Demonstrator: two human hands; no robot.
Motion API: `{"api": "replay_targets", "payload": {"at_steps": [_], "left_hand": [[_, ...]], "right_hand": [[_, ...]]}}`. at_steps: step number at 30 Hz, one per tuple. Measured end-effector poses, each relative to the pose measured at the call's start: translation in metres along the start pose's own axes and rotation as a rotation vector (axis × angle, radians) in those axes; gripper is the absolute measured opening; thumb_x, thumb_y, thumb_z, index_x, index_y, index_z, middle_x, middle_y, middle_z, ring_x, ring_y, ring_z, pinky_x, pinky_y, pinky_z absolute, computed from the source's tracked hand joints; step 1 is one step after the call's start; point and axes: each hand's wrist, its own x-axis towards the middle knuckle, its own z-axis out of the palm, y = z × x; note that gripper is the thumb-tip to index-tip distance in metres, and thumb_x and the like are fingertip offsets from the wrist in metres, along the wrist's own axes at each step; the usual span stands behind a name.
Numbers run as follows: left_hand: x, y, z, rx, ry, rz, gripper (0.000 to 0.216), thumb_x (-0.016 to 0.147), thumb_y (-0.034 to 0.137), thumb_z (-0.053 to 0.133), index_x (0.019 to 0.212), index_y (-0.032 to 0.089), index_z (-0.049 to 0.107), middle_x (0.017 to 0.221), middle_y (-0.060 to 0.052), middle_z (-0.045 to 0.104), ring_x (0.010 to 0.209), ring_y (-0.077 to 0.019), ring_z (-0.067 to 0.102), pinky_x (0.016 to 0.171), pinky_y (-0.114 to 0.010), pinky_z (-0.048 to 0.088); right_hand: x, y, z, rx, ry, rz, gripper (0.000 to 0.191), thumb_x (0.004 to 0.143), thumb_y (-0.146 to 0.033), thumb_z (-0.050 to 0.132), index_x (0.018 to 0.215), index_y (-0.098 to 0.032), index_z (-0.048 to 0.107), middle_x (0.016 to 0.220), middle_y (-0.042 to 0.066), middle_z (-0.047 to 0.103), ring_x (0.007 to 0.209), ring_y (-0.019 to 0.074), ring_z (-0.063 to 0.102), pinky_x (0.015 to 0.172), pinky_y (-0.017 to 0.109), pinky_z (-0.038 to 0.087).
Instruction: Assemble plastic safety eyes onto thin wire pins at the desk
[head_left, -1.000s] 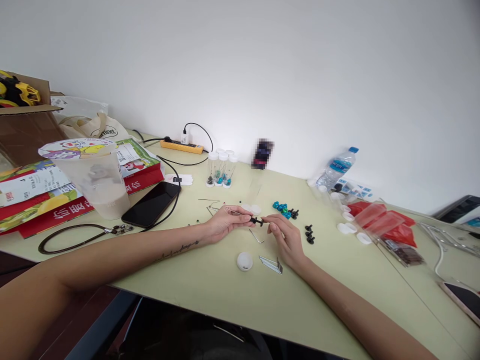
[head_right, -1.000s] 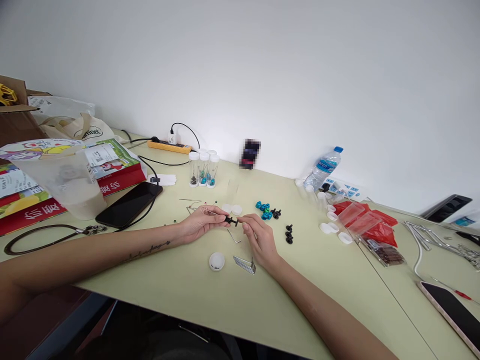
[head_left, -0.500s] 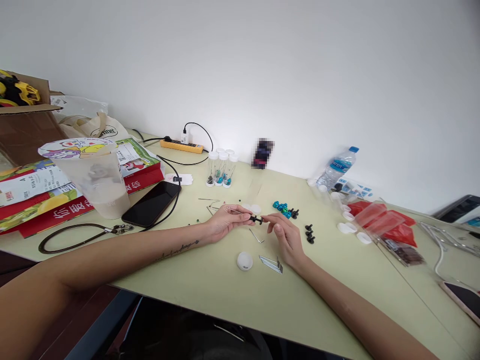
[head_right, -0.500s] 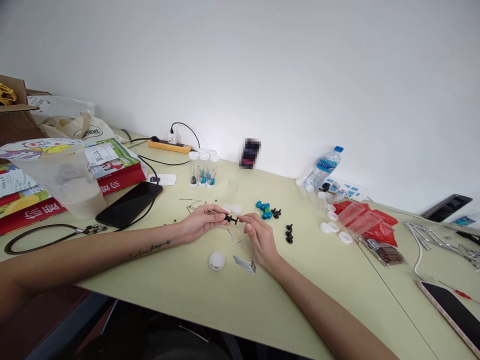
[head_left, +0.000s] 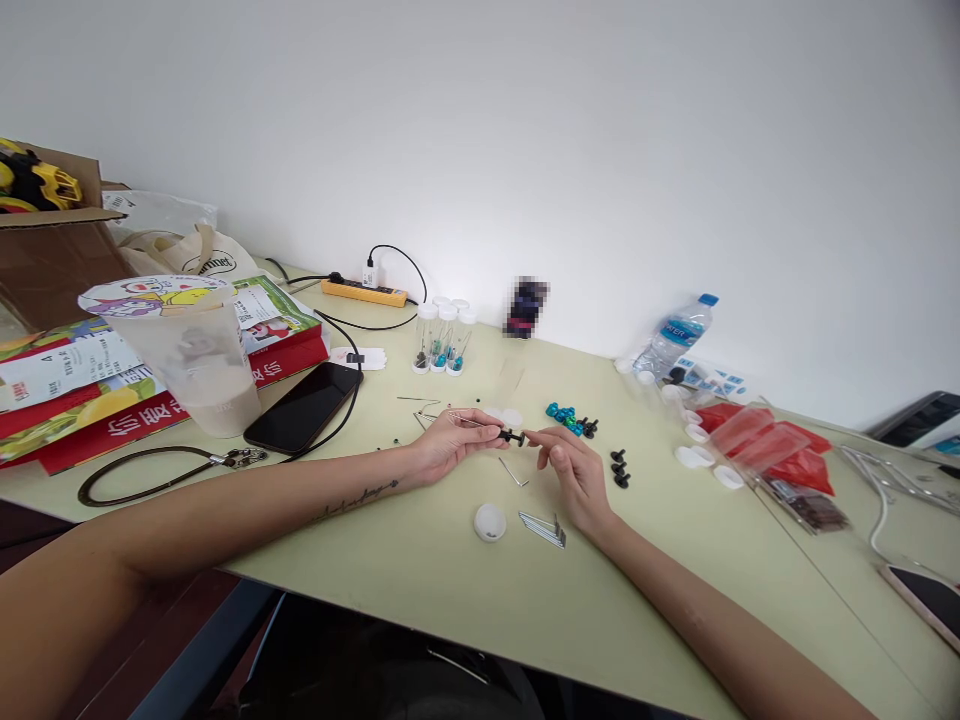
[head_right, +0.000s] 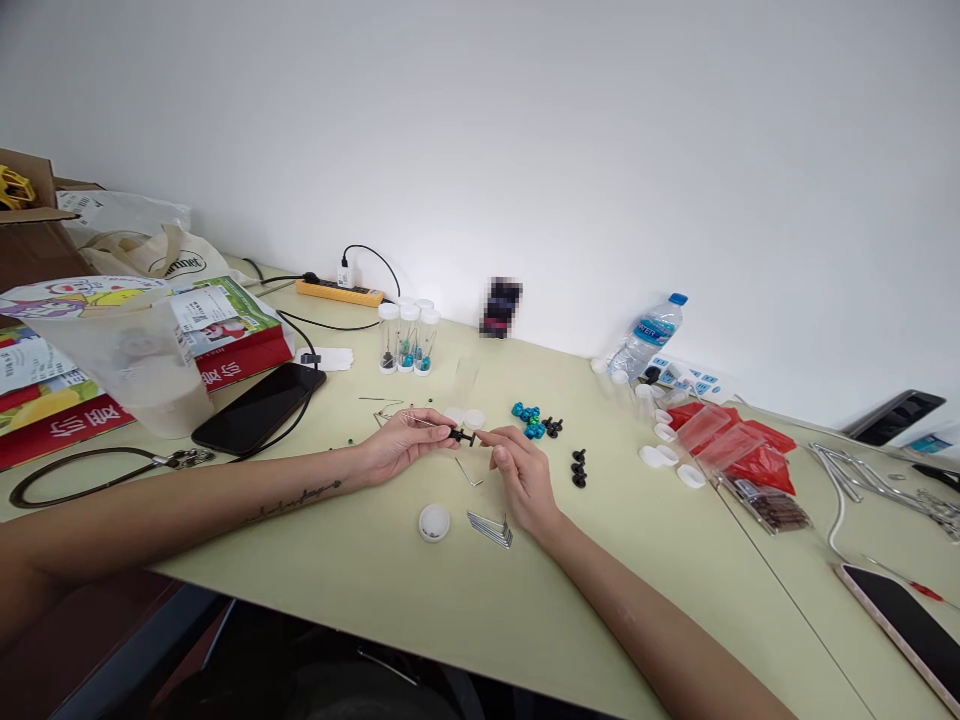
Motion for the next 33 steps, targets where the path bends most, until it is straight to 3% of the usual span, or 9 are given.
{"api": "replay_targets", "payload": {"at_steps": [3, 8, 14, 20, 25, 30, 33], "left_hand": [[0.0001, -0.0002, -0.0002, 0.0, -0.013, 0.001, 0.027, 0.063, 0.021, 0.075, 0.085, 0.01, 0.065, 0.084, -0.007, 0.068, 0.084, -0.0198, 0.066, 0.094, -0.035, 0.043], [-0.0007, -0.0002, 0.0002, -0.006, -0.025, 0.014, 0.027, 0.063, 0.021, 0.075, 0.085, 0.011, 0.064, 0.086, -0.007, 0.068, 0.084, -0.0197, 0.066, 0.094, -0.036, 0.043], [-0.0011, 0.0, 0.0006, -0.001, -0.033, 0.014, 0.028, 0.062, 0.021, 0.076, 0.086, 0.01, 0.064, 0.083, -0.007, 0.069, 0.084, -0.0197, 0.066, 0.094, -0.036, 0.043], [-0.0009, 0.0, 0.0002, -0.001, -0.038, 0.018, 0.027, 0.062, 0.021, 0.076, 0.085, 0.011, 0.065, 0.085, -0.007, 0.068, 0.084, -0.0197, 0.066, 0.095, -0.036, 0.042], [-0.001, -0.0002, 0.0003, 0.003, -0.045, 0.019, 0.029, 0.061, 0.021, 0.076, 0.085, 0.011, 0.065, 0.086, -0.007, 0.069, 0.084, -0.0196, 0.066, 0.095, -0.037, 0.042], [-0.0003, -0.0004, -0.0001, -0.013, -0.053, 0.027, 0.028, 0.061, 0.021, 0.076, 0.085, 0.011, 0.066, 0.087, -0.006, 0.068, 0.085, -0.0202, 0.066, 0.096, -0.037, 0.041], [-0.0001, -0.0004, -0.0004, -0.009, -0.051, 0.031, 0.027, 0.061, 0.02, 0.076, 0.085, 0.011, 0.066, 0.085, -0.006, 0.068, 0.084, -0.0203, 0.066, 0.096, -0.037, 0.041]], "right_hand": [[0.0015, -0.0002, 0.0007, 0.015, -0.006, 0.025, 0.039, 0.094, -0.034, 0.029, 0.101, -0.021, 0.065, 0.086, 0.007, 0.06, 0.088, 0.0203, 0.057, 0.076, 0.035, 0.045], [0.0026, -0.0006, 0.0017, 0.009, -0.012, 0.022, 0.039, 0.094, -0.037, 0.028, 0.109, -0.02, 0.06, 0.071, 0.005, 0.056, 0.09, 0.0215, 0.056, 0.08, 0.038, 0.044], [0.0029, -0.0004, 0.002, -0.018, -0.02, 0.023, 0.044, 0.094, -0.04, 0.026, 0.094, -0.02, 0.065, 0.078, 0.007, 0.06, 0.089, 0.0213, 0.058, 0.076, 0.036, 0.045], [0.0033, 0.0004, 0.0011, 0.008, -0.049, 0.03, 0.041, 0.094, -0.039, 0.027, 0.112, -0.021, 0.059, 0.07, 0.005, 0.057, 0.091, 0.0216, 0.056, 0.078, 0.036, 0.044], [0.003, 0.0015, 0.0012, 0.004, -0.065, 0.041, 0.04, 0.094, -0.037, 0.027, 0.106, -0.021, 0.062, 0.08, 0.006, 0.059, 0.087, 0.0205, 0.056, 0.075, 0.035, 0.044], [0.0018, 0.0009, 0.0018, 0.01, -0.05, 0.066, 0.041, 0.094, -0.039, 0.024, 0.117, -0.022, 0.054, 0.093, 0.007, 0.059, 0.07, 0.0156, 0.055, 0.072, 0.034, 0.044], [0.0013, 0.0008, 0.0019, 0.007, -0.041, 0.044, 0.042, 0.094, -0.039, 0.024, 0.113, -0.022, 0.057, 0.089, 0.006, 0.059, 0.073, 0.0163, 0.056, 0.073, 0.033, 0.044]]}}
